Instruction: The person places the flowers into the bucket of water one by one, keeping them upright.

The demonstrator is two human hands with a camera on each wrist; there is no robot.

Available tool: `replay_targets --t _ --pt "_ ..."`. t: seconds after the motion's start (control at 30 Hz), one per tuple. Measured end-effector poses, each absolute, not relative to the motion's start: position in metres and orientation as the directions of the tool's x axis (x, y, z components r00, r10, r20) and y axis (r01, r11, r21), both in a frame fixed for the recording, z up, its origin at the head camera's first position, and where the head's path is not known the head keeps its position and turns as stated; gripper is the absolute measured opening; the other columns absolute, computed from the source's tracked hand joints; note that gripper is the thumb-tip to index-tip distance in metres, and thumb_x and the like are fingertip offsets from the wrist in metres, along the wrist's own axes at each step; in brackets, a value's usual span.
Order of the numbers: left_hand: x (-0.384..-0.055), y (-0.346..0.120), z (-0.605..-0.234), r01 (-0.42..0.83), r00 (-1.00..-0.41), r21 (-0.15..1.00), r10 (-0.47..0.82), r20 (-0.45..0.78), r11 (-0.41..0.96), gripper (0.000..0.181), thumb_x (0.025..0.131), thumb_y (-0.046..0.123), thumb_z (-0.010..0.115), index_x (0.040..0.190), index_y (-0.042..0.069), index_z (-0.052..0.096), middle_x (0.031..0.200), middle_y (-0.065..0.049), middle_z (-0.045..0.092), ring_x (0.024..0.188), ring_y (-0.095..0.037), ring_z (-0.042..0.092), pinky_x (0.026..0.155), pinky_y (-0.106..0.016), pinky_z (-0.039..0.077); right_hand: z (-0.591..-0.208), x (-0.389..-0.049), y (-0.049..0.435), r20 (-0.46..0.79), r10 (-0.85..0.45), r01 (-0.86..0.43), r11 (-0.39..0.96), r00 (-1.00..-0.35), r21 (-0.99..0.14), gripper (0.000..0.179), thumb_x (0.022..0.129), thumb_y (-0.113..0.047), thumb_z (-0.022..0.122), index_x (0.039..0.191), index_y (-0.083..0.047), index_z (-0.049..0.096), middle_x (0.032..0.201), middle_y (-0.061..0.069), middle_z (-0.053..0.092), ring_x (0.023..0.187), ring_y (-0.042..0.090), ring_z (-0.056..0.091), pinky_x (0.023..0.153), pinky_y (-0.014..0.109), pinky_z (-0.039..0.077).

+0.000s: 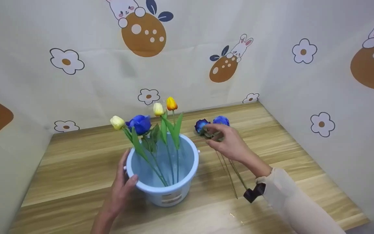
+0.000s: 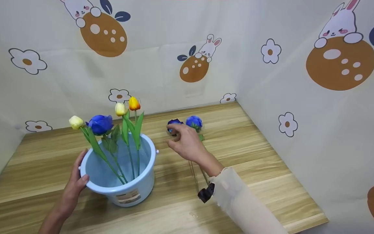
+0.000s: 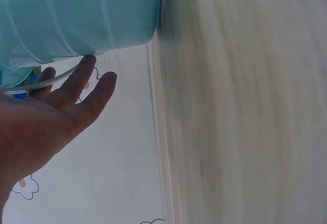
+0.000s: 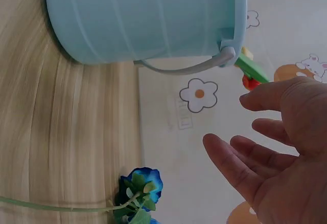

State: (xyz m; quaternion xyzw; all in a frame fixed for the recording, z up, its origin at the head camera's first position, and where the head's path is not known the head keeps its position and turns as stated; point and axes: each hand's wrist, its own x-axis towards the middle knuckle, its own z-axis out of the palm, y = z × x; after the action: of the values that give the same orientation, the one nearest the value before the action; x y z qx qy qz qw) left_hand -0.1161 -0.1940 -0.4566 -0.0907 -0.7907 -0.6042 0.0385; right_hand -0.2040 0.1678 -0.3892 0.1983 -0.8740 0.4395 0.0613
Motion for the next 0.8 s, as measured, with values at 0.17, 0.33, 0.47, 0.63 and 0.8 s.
replay_targets --t 0.17,0.33,0.47,0.63,0.8 --pt "-0.116 -0.194 -0.456 0.198 -0.979 0.945 0.095 0.180 0.260 0.075 0.106 0.026 0.049 0.170 0.036 0.010 0.175 -0.012 0.019 0.150 -0.042 0.038 0.119 -0.063 0.036 -0.395 -0.207 0.180 0.225 -0.282 -0.350 0.554 -0.933 -0.755 0.050 0.092 -0.011 0.078 0.140 -0.004 0.065 0.123 0.021 0.072 0.096 0.032 0.077 0.073 0.034 0.066" --pt "-0.116 -0.194 -0.456 0.208 -0.977 0.947 0.099 0.189 0.247 0.075 0.106 0.025 0.049 0.170 0.036 0.011 0.175 -0.012 0.019 0.150 -0.042 0.036 0.120 -0.064 0.034 -0.400 -0.210 0.192 0.135 -0.292 -0.291 0.598 -0.947 -0.747 0.048 0.094 -0.014 0.076 0.140 -0.005 0.066 0.121 0.023 0.072 0.082 0.022 0.075 0.062 0.031 0.063" --pt "-0.116 -0.194 -0.458 0.234 -0.971 0.944 0.103 0.215 0.235 0.075 0.106 0.020 0.049 0.171 0.030 0.012 0.174 -0.016 0.021 0.148 -0.044 0.037 0.117 -0.064 0.037 -0.406 -0.213 0.199 0.087 -0.304 -0.270 0.635 -0.949 -0.724 0.048 0.095 -0.020 0.076 0.139 -0.001 0.066 0.124 0.027 0.071 0.072 0.019 0.074 0.059 0.030 0.061" --pt "-0.115 -0.195 -0.459 0.261 -0.964 0.939 0.111 0.241 0.222 0.075 0.105 0.017 0.049 0.171 0.025 0.012 0.173 -0.019 0.021 0.147 -0.046 0.038 0.116 -0.065 0.038 -0.414 -0.216 0.207 0.050 -0.300 -0.242 0.647 -0.953 -0.723 0.049 0.095 -0.021 0.076 0.138 0.001 0.066 0.123 0.026 0.070 0.073 0.026 0.074 0.060 0.030 0.061" --pt "-0.116 -0.195 -0.459 0.265 -0.963 0.938 0.112 0.245 0.222 0.076 0.105 0.017 0.049 0.171 0.026 0.013 0.173 -0.018 0.021 0.148 -0.046 0.037 0.116 -0.065 0.038 -0.418 -0.218 0.213 0.008 -0.311 -0.222 0.660 -0.950 -0.718 0.043 0.095 -0.018 0.074 0.134 0.000 0.068 0.117 0.023 0.072 0.073 0.029 0.074 0.060 0.036 0.063"
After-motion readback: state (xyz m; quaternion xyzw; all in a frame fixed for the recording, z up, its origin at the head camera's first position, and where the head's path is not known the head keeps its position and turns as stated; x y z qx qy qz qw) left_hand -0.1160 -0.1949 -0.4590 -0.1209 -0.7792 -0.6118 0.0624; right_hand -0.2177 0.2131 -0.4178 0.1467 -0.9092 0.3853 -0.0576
